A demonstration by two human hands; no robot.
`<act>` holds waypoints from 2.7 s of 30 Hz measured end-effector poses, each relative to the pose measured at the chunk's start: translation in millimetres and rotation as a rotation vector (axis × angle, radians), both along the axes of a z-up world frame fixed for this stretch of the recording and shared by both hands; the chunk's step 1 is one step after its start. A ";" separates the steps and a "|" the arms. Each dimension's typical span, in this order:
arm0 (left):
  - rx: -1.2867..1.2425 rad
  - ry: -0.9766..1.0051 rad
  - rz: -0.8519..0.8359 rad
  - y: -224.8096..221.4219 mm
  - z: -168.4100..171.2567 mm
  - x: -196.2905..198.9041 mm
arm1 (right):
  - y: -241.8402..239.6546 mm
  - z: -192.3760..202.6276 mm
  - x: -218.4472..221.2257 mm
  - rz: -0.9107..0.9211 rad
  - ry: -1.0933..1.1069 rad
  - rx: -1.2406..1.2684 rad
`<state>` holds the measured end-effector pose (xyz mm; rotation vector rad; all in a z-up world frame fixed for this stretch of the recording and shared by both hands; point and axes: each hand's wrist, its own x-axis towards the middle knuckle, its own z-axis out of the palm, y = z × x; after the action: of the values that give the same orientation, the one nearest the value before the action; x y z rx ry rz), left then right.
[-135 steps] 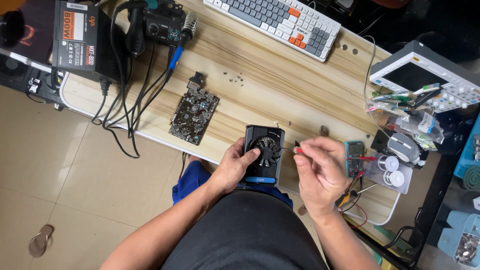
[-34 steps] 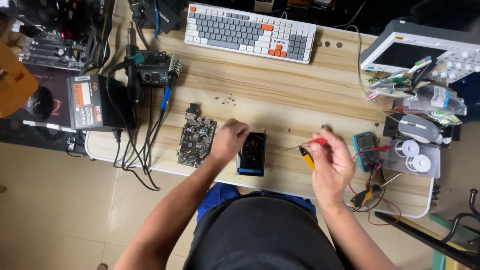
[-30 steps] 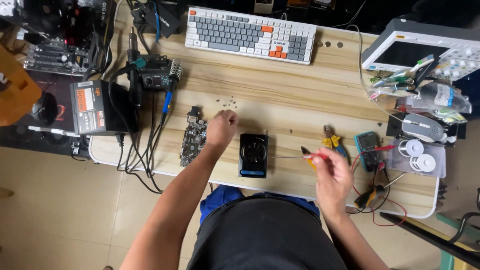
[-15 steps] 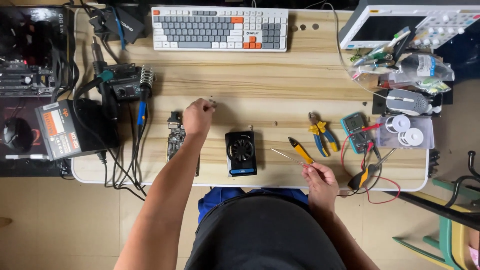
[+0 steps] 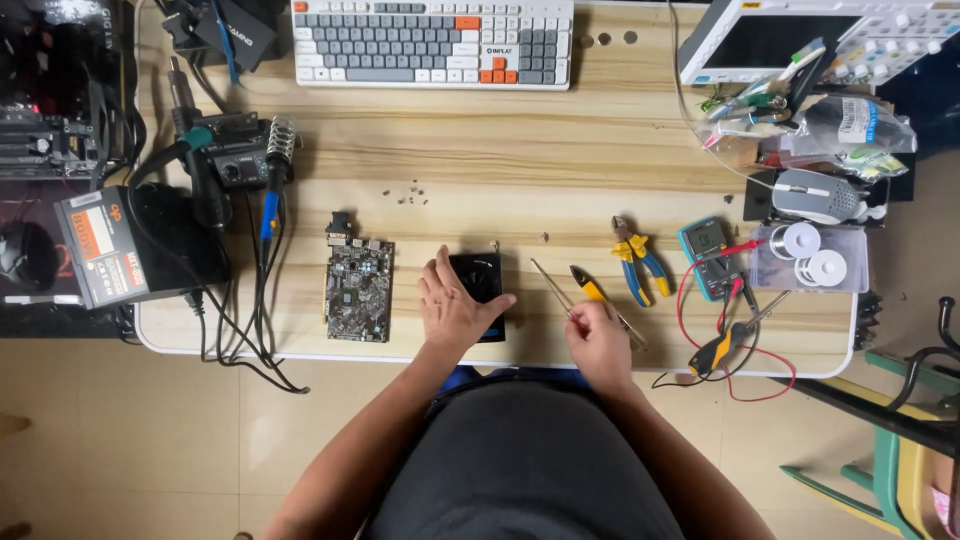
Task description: Disassembling a GPU fan housing and cleaning the fan blades using a brush and screwdriver.
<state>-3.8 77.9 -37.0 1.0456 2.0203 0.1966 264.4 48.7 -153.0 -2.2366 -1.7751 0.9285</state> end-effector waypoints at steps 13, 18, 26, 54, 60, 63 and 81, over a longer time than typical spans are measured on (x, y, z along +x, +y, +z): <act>-0.082 0.128 -0.017 -11.4 -43.0 19.5 | 6.4 -3.8 -5.0 0.441 -0.140 0.215; -0.048 0.122 0.005 -16.9 -31.0 15.7 | 10.7 -0.8 -6.8 0.511 -0.110 0.412; 0.203 -0.010 0.216 -41.6 -73.7 11.9 | 17.0 18.4 -48.8 0.604 0.135 0.055; 0.423 -0.953 0.732 -39.2 14.8 -24.9 | 42.5 114.6 -78.5 0.035 1.132 -0.179; 0.455 -0.973 0.735 -43.0 25.9 -27.3 | 38.1 142.0 -84.4 -0.040 1.136 -0.178; 0.456 -0.985 0.752 -44.0 47.6 -28.2 | 35.6 145.5 -84.8 -0.062 1.150 -0.164; 0.496 -1.045 0.710 -52.3 22.0 -21.5 | 37.3 156.6 -73.1 0.064 1.075 -0.046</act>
<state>-25.3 25.5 -15.0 0.2733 1.2657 1.3570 191.3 86.0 3.6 -1.2087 -1.2697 1.7212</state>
